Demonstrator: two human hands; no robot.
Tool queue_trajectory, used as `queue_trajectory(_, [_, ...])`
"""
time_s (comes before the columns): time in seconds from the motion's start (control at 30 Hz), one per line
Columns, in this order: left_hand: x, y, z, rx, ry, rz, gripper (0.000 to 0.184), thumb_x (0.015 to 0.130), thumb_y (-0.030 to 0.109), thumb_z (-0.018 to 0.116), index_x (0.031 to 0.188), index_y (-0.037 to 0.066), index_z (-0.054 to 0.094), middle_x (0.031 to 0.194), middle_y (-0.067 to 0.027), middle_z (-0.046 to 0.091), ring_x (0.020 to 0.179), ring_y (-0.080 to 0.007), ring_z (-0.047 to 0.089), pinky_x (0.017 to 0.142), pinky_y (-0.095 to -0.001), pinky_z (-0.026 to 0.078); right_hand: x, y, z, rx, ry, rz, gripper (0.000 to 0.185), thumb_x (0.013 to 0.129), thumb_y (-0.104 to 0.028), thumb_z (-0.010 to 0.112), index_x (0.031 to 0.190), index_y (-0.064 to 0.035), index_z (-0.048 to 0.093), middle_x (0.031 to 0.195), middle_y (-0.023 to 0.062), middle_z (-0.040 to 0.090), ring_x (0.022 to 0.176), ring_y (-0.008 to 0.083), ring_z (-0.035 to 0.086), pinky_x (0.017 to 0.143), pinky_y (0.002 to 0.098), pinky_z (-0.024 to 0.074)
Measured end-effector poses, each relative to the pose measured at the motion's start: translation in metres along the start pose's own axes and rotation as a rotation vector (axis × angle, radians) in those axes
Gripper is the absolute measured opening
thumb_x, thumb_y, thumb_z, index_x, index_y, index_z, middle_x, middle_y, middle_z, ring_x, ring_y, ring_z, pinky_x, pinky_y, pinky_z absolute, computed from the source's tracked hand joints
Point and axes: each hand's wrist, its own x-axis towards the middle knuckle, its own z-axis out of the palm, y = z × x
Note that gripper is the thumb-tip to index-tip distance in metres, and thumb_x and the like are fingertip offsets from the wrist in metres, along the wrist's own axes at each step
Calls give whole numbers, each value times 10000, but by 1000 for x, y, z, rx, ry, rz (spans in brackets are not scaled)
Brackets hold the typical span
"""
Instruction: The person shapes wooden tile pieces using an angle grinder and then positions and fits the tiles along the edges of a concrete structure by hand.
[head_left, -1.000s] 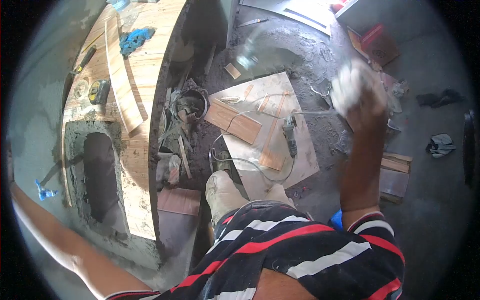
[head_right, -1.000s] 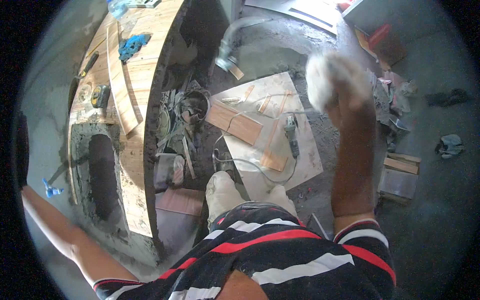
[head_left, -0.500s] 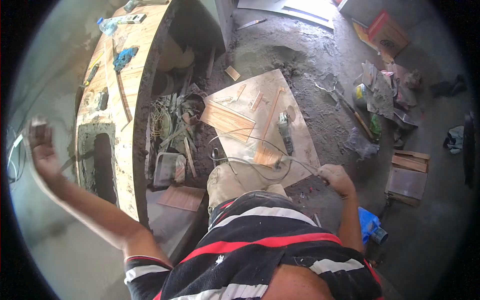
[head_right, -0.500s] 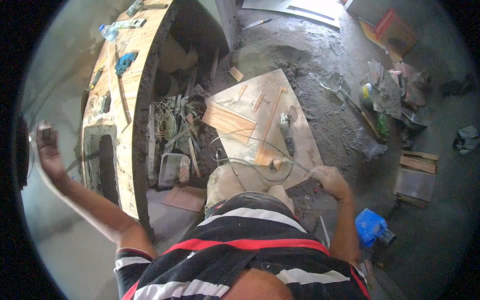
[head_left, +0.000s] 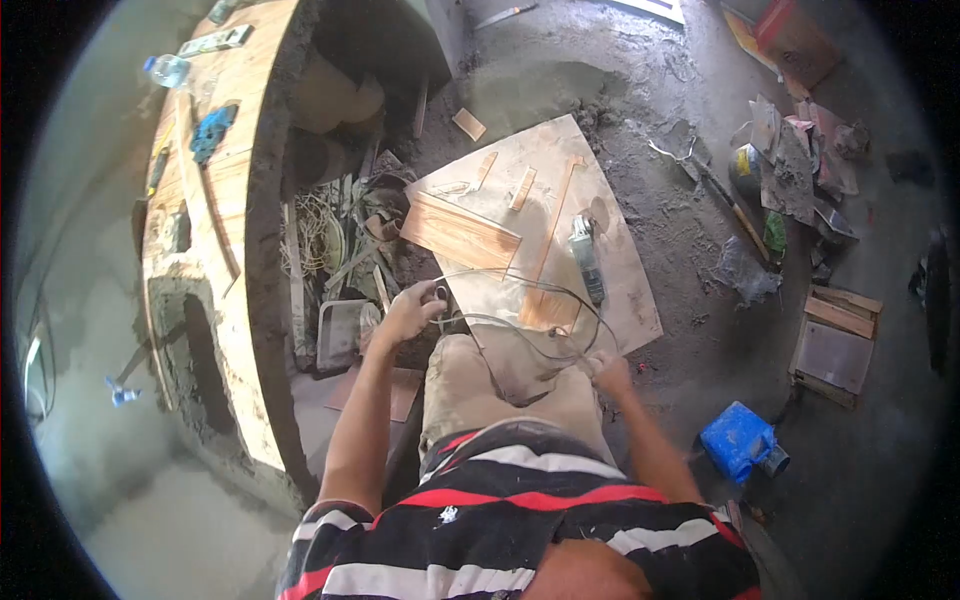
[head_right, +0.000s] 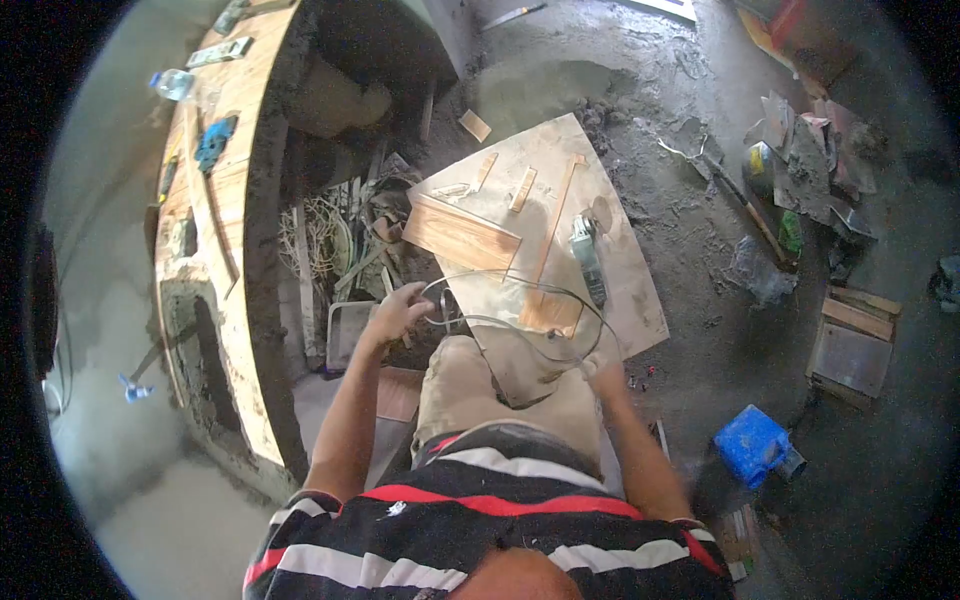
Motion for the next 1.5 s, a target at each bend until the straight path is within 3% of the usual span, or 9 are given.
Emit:
queue_trajectory(0.23, [262,-101,75,287,98,55,468,907,295,710,1270,9,635,1135,-233,698,1084,-416,667,959,-520,527,53,-12,106,-100,76,162,276,964,-325,648,1045,-76,736,957,211,745,958,436,709,850,518,545])
queue_trajectory(0.5, [431,-74,125,508,328,-68,363,939,224,605,1232,10,617,1275,-198,589,1206,-380,591,979,-482,540,50,31,147,-99,50,459,417,921,-399,709,1139,-44,720,1029,249,725,989,477,675,895,508,532])
queue_trajectory(0.6, [451,-77,138,537,394,-108,355,926,211,606,1209,0,641,1274,-191,593,1197,-379,587,962,-467,546,27,29,137,-112,331,369,498,931,-360,729,1252,17,677,1145,283,707,1062,461,671,950,475,527])
queue_trajectory(0.9, [451,-80,131,560,505,9,371,900,234,640,1183,-5,652,1212,-230,628,1140,-411,608,927,-492,542,84,-48,83,236,180,314,439,1019,-242,652,1321,74,625,1236,239,706,1159,318,669,1038,409,493])
queue_trajectory(1.1, [342,-26,114,-71,188,70,357,857,236,747,1091,-1,616,1080,-228,651,986,-378,662,880,-476,531,224,-134,57,885,259,254,405,1056,-307,619,1274,30,670,1086,80,729,933,149,664,840,300,539])
queue_trajectory(1.23, [254,-10,131,-194,80,194,383,844,197,788,1114,-9,612,1072,-178,659,984,-310,665,873,-421,540,282,-200,29,985,96,154,365,1036,-314,660,1229,-4,679,1030,72,697,768,117,676,646,284,562])
queue_trajectory(1.4, [192,-9,130,-815,106,0,311,921,208,761,1113,-9,647,968,-60,653,868,-125,614,789,-299,526,255,-244,9,1069,103,225,277,982,-227,718,1091,27,721,909,59,687,741,126,673,506,243,522])
queue_trajectory(1.47, [172,-11,99,-742,-298,-424,346,955,297,706,1126,-5,699,825,-72,675,729,-178,604,703,-341,514,241,-254,2,968,160,74,246,975,-215,730,996,30,732,880,36,692,705,136,660,576,285,516])
queue_trajectory(1.5, [167,-18,98,-612,-297,-329,339,993,318,646,1018,-4,748,722,-58,657,673,-162,590,660,-339,489,233,-258,-2,932,179,21,242,972,-210,734,964,31,736,870,29,694,693,139,655,600,299,514])
